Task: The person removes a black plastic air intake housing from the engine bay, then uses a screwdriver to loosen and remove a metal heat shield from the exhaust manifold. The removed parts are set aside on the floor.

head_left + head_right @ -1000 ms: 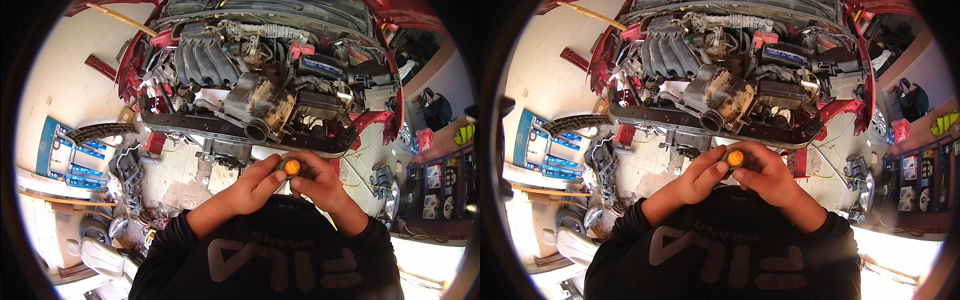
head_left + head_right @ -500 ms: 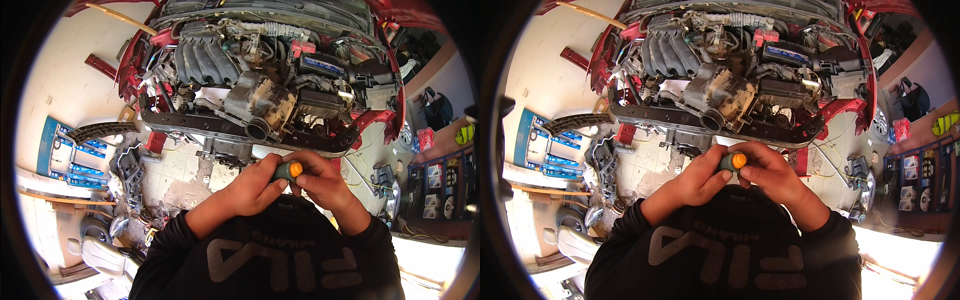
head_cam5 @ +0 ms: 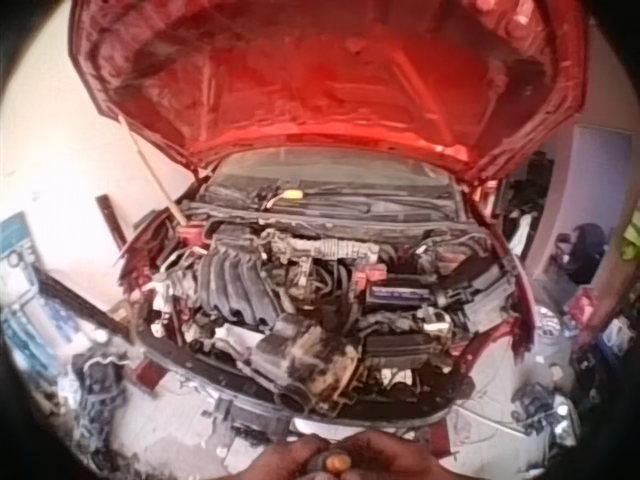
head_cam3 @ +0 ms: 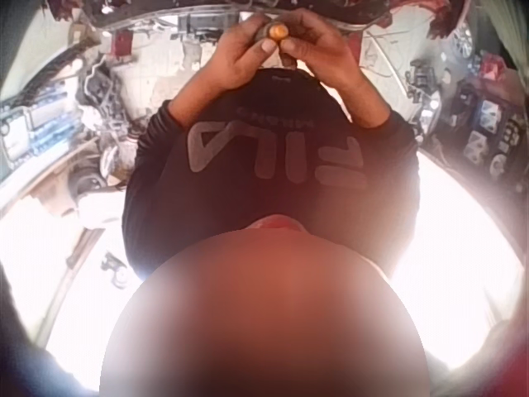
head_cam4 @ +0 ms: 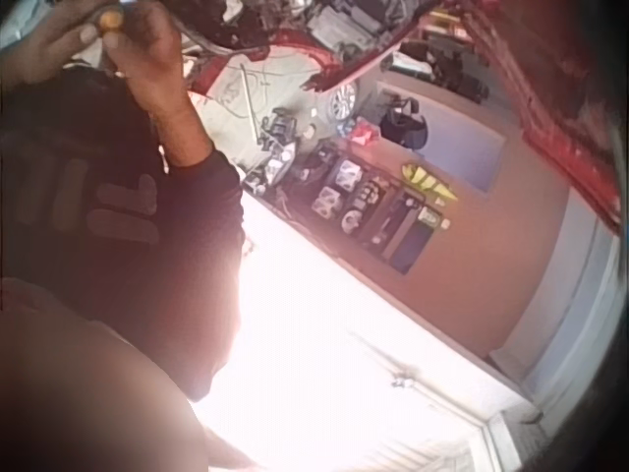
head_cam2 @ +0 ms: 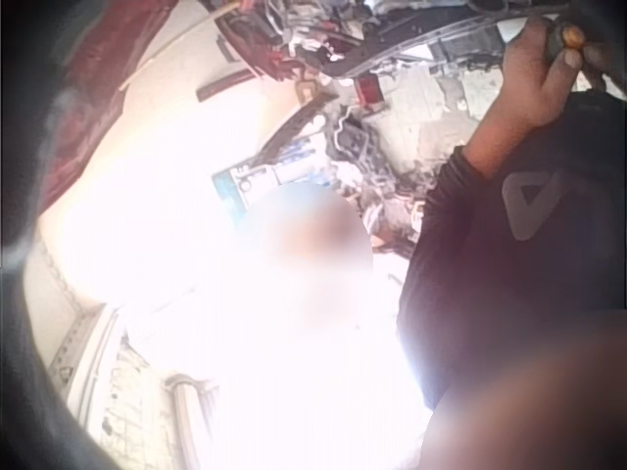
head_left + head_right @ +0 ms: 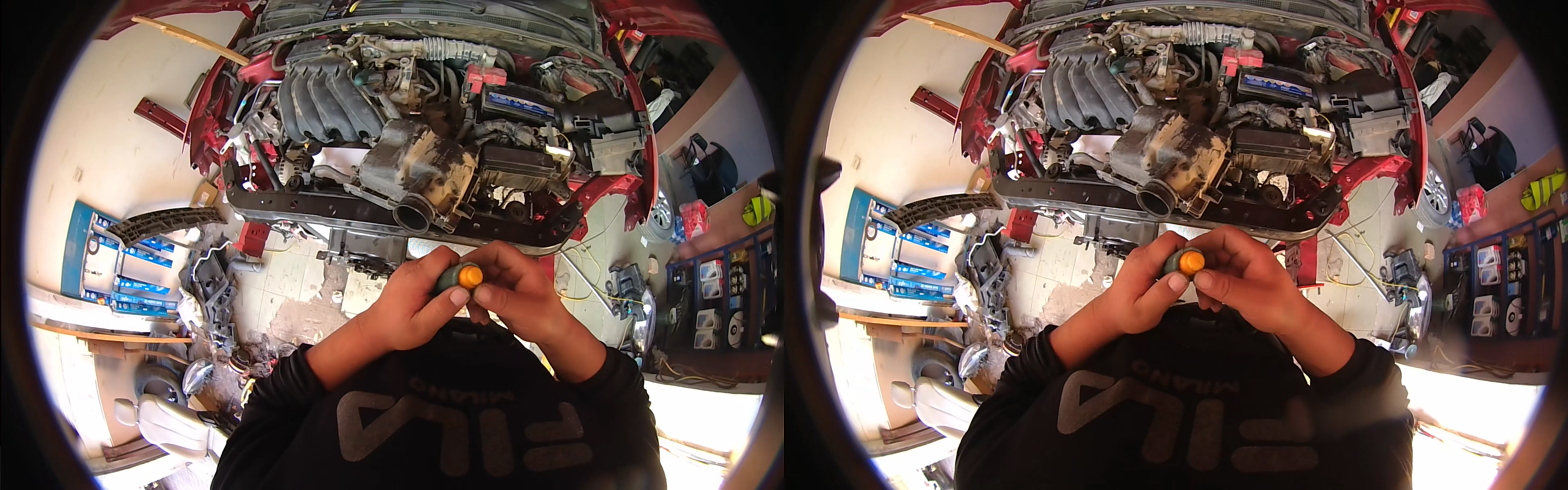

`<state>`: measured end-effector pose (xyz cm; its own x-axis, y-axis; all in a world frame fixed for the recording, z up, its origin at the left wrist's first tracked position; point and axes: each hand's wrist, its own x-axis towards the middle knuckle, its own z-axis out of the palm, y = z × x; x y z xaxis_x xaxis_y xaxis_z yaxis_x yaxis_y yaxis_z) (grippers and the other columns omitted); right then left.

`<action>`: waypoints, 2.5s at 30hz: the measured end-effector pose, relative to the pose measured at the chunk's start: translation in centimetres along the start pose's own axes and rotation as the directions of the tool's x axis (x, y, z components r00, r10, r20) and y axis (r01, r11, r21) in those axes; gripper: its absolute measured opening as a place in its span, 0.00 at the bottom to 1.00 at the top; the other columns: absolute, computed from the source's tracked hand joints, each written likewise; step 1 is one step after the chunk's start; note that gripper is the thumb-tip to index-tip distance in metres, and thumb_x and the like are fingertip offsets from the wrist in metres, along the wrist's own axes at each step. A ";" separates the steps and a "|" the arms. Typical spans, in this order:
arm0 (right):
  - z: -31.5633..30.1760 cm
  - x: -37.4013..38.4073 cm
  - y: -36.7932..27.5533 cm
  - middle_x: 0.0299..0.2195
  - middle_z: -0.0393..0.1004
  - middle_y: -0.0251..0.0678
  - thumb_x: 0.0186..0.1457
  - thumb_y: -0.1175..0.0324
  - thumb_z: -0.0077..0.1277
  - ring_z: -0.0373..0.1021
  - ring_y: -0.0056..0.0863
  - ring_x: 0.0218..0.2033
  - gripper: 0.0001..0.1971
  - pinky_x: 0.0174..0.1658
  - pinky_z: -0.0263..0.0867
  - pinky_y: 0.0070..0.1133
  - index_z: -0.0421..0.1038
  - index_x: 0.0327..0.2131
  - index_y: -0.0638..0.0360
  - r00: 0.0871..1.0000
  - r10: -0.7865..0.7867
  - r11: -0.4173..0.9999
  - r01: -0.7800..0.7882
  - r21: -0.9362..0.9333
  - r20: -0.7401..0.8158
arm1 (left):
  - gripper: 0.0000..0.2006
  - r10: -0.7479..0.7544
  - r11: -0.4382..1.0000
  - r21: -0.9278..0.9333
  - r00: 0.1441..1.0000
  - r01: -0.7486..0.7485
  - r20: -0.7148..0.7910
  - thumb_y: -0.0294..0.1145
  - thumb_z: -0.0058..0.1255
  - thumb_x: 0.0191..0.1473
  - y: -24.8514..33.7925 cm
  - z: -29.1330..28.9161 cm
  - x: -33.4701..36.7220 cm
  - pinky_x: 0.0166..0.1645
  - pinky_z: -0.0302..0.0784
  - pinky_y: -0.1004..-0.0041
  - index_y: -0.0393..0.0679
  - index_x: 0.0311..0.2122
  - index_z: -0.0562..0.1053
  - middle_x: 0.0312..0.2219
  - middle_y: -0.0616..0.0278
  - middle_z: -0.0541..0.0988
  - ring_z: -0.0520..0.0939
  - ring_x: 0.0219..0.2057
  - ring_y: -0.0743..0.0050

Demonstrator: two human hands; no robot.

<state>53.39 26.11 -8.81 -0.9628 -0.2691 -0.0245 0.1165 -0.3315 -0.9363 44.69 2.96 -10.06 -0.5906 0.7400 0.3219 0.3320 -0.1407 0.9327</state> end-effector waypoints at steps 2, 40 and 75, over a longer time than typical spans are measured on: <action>-0.2 0.2 0.1 0.47 0.81 0.34 0.77 0.66 0.59 0.79 0.21 0.39 0.21 0.40 0.76 0.21 0.70 0.66 0.63 1.000 -0.019 1.000 0.019 0.003 0.004 | 0.15 0.006 0.998 0.070 1.000 -0.006 -0.003 0.36 0.55 0.73 0.0 -0.1 -0.1 0.45 0.82 0.59 0.35 0.53 0.71 0.35 0.49 0.85 0.89 0.38 0.46; 0.2 1.0 -0.1 0.57 0.73 0.30 0.69 0.79 0.56 0.73 0.19 0.54 0.27 0.54 0.75 0.23 0.66 0.69 0.59 1.000 0.001 0.997 -0.002 -0.078 -0.014 | 0.17 -0.022 0.999 -0.042 1.000 0.023 0.008 0.25 0.49 0.72 -1.0 0.8 -0.4 0.49 0.82 0.52 0.33 0.61 0.65 0.43 0.43 0.80 0.86 0.43 0.37; 1.1 0.7 -1.2 0.43 0.77 0.29 0.68 0.69 0.69 0.75 0.17 0.44 0.21 0.48 0.75 0.24 0.68 0.57 0.60 0.994 0.028 0.969 -0.053 -0.241 -0.102 | 0.24 -0.013 0.971 0.239 0.999 0.021 -0.031 0.28 0.68 0.67 -1.3 -0.3 -1.0 0.41 0.80 0.58 0.42 0.56 0.62 0.38 0.50 0.80 0.85 0.36 0.48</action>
<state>52.86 25.36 -7.33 -0.9790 -0.1844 -0.0868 0.1046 -0.0889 -0.9905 44.59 2.19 -11.48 -0.6178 0.7207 0.3143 0.4862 0.0360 0.8731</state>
